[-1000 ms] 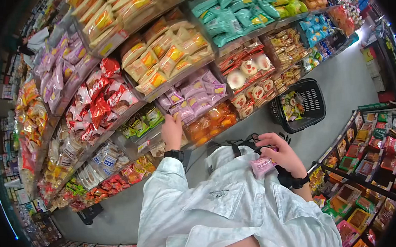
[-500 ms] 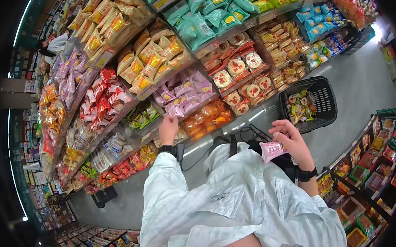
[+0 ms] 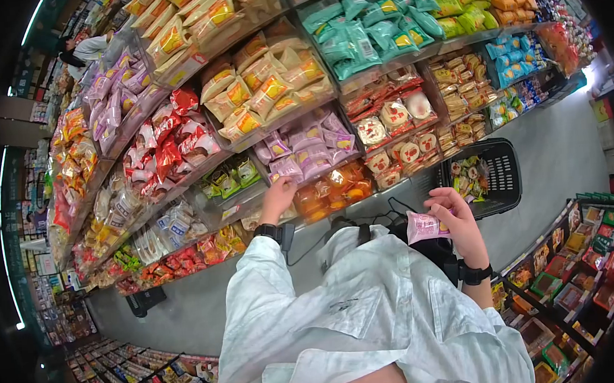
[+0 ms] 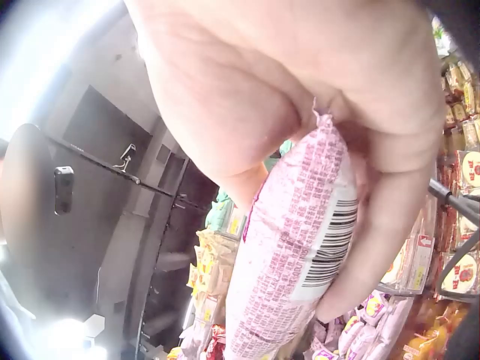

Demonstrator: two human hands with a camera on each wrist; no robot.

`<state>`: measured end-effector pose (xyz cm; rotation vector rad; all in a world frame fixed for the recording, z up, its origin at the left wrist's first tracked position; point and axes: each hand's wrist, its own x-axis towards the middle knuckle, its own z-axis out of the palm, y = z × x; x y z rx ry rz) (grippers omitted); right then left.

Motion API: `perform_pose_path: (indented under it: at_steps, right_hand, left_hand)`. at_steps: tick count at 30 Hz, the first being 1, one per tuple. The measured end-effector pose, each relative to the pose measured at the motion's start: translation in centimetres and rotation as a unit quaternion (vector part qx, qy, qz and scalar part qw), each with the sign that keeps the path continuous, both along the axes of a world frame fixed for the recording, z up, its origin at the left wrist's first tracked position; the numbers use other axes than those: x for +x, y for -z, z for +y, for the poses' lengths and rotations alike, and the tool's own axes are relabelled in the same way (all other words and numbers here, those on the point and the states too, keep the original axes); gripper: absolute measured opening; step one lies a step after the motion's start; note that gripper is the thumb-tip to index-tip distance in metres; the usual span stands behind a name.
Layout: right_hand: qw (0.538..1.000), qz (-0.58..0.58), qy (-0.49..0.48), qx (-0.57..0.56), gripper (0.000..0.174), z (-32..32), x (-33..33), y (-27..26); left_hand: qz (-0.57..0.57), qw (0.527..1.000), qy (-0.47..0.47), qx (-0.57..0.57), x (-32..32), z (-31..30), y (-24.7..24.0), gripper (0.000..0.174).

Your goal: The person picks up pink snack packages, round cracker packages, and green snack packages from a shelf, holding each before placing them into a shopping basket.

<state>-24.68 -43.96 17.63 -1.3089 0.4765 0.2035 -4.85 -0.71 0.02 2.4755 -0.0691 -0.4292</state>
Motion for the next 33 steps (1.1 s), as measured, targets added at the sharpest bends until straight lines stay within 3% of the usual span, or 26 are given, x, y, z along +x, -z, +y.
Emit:
perform_pose_path:
  at_steps: [4,8,11,16,20,25,26,29,33]
  right_hand:
    - [1.000,0.019,-0.002,-0.018,0.029,4.0,1.8,-0.9]
    - [0.999,0.025,-0.003,-0.027,0.030,7.6,3.6,-1.3]
    - [0.999,0.026,-0.008,-0.016,0.032,9.3,4.4,-1.2]
    - [0.998,0.001,-0.057,0.030,0.046,11.0,5.9,-2.0]
    - [0.987,-0.037,-0.154,0.013,0.059,10.0,6.9,-1.0]
    - [0.961,-0.063,-0.258,0.074,0.055,8.6,8.2,-0.2]
    - [0.955,-0.071,-0.276,0.083,0.054,8.4,8.3,0.2]
    - [0.941,-0.062,-0.319,0.096,0.051,7.5,7.8,1.4]
    - [0.930,-0.050,-0.353,0.087,0.052,6.0,6.3,3.4]
  left_hand:
    - [0.058,0.998,-0.018,-0.018,1.2,0.4,-0.3,0.038]
    - [-0.055,0.998,-0.009,-0.029,2.1,2.2,0.3,0.037]
    - [-0.033,0.998,-0.012,-0.060,1.3,2.2,-1.4,0.037]
    - [0.077,0.976,-0.020,-0.205,-3.1,0.2,-5.1,0.034]
    - [0.122,0.939,0.011,-0.322,-8.0,-3.1,-7.7,0.045]
    - [0.111,0.884,-0.034,-0.453,-13.7,-8.2,-13.0,0.073]
    - [0.094,0.891,-0.037,-0.443,-14.9,-9.1,-12.9,0.080]
    - [0.062,0.918,-0.055,-0.387,-17.6,-12.1,-14.7,0.076]
    - [0.007,0.950,-0.087,-0.299,-21.1,-14.2,-13.4,0.065]
